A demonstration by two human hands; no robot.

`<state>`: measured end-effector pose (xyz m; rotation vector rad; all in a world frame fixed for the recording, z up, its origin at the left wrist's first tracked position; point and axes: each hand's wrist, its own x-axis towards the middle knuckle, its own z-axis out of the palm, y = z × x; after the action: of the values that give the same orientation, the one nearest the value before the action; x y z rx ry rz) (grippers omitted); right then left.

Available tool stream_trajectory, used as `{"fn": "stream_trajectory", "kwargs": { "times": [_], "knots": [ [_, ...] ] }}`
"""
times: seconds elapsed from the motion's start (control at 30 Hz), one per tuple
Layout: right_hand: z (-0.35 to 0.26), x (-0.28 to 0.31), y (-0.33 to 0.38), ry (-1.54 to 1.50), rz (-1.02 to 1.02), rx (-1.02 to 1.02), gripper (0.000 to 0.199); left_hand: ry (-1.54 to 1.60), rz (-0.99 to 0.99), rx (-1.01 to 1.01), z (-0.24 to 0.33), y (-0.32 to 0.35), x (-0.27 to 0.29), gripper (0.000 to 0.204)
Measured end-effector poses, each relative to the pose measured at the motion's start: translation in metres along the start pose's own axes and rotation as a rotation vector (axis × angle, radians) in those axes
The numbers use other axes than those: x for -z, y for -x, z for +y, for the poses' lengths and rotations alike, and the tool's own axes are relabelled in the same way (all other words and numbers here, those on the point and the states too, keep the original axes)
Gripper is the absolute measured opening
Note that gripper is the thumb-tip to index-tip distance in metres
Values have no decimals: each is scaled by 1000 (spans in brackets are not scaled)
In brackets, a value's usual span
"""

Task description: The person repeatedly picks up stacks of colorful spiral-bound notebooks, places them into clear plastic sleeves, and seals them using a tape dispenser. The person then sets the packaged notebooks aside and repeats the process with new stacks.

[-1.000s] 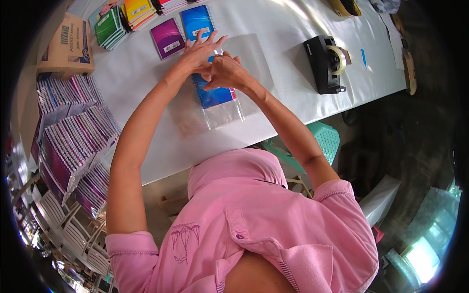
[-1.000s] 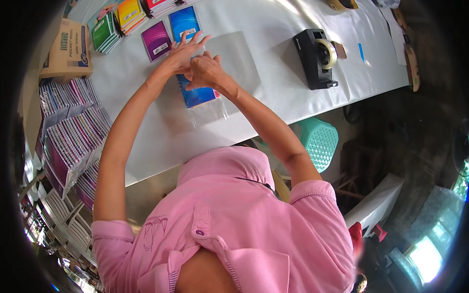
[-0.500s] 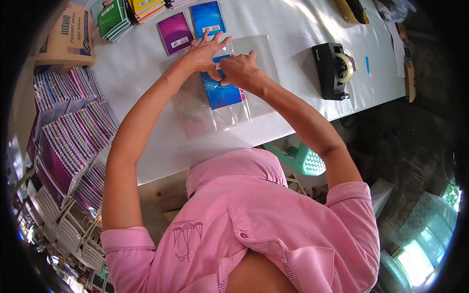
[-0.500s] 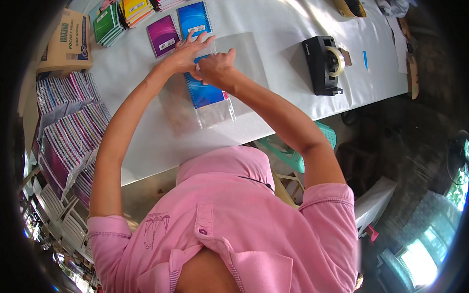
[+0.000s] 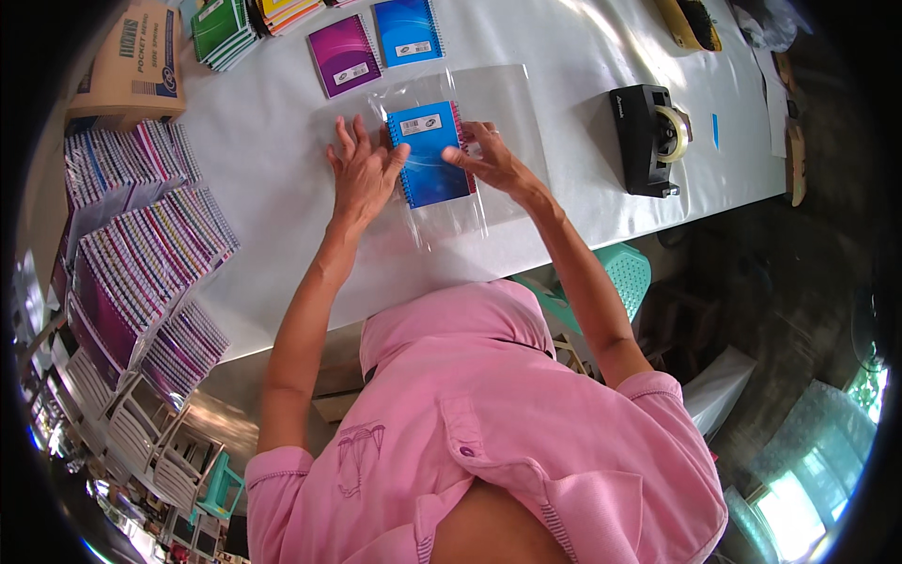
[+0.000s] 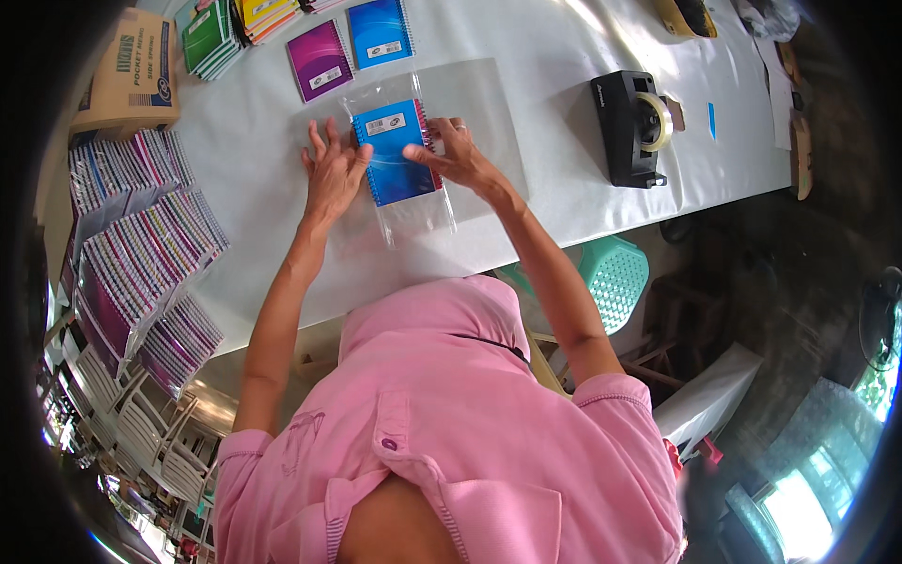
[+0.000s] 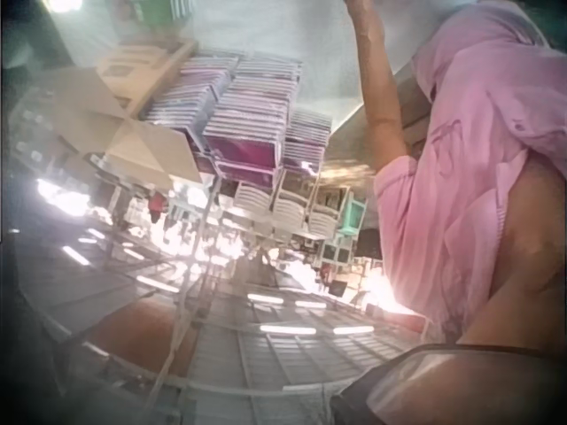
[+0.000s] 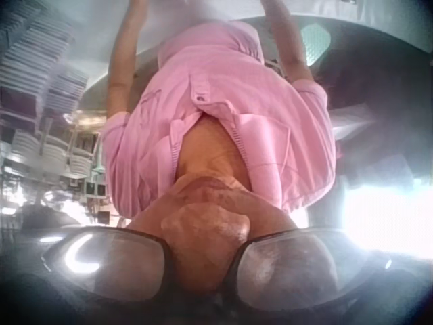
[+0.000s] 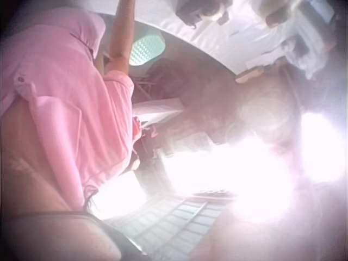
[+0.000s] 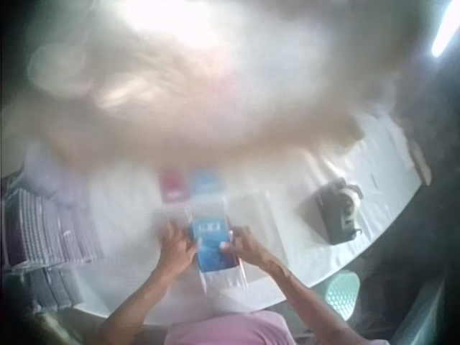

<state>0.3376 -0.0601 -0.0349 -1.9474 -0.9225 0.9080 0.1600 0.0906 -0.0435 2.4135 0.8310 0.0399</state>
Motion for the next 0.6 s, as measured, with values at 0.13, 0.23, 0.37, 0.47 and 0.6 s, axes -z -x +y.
{"fn": "stream_trajectory", "kwargs": {
  "times": [0.13, 0.23, 0.37, 0.47, 0.6],
  "knots": [
    [-40, 13, 18, -464, -93, -147, 77, 574, -43, -39, 3, 20, 7, 74],
    [-47, 22, 27, -504, -36, 87, 83, 1270, -113, 57, 35, 31, 41, 107],
    [-33, 18, 24, -474, -2, 222, 85, 1169, 21, -93, 36, 33, 28, 96],
    [-19, 14, 14, -423, -16, 301, 85, 1178, 61, -39, 32, 27, 13, 86],
    [-20, 23, 32, -598, 36, 417, 74, 1173, 273, -72, 26, 51, 14, 68]
  ]
}}
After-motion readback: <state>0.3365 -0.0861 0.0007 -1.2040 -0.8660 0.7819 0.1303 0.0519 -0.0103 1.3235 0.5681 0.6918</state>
